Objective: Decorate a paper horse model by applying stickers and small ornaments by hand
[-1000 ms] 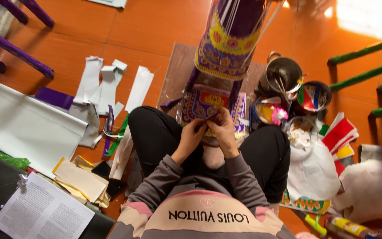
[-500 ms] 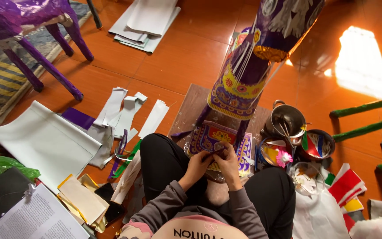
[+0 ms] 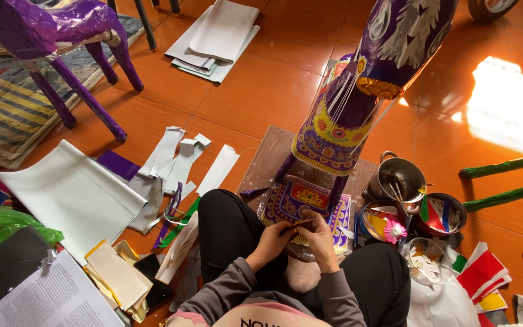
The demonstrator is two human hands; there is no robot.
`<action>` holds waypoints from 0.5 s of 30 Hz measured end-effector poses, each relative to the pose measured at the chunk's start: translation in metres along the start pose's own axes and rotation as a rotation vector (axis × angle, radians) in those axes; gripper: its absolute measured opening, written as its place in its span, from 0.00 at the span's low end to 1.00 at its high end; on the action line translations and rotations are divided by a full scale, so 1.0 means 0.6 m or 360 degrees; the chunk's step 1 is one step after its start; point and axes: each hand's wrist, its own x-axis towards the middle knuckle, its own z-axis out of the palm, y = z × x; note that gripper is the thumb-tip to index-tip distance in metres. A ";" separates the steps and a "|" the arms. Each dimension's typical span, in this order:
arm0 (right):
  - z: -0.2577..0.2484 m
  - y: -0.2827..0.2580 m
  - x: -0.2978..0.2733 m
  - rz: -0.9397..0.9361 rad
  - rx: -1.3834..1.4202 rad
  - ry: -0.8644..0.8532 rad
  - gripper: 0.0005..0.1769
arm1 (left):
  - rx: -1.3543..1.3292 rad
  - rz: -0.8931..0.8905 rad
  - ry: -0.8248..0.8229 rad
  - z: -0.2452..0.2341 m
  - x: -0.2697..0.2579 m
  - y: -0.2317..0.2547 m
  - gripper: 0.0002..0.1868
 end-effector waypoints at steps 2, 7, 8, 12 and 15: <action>-0.002 -0.001 -0.004 0.0023 0.0033 0.0014 0.31 | -0.0010 -0.0014 -0.0017 -0.003 -0.007 0.004 0.11; 0.001 -0.021 -0.013 0.0047 -0.0036 0.0002 0.31 | -0.0008 -0.0025 -0.0084 -0.012 -0.012 0.007 0.12; 0.005 -0.037 -0.022 0.0063 -0.0089 -0.0004 0.30 | -0.0004 -0.0051 -0.0119 -0.016 -0.016 0.017 0.12; 0.004 -0.033 -0.030 0.0127 -0.0110 -0.0006 0.31 | 0.0005 -0.0110 -0.0169 -0.011 -0.020 -0.002 0.12; 0.002 -0.027 -0.035 0.0156 -0.0077 -0.0026 0.31 | -0.0014 -0.0137 -0.0180 -0.010 -0.028 0.000 0.12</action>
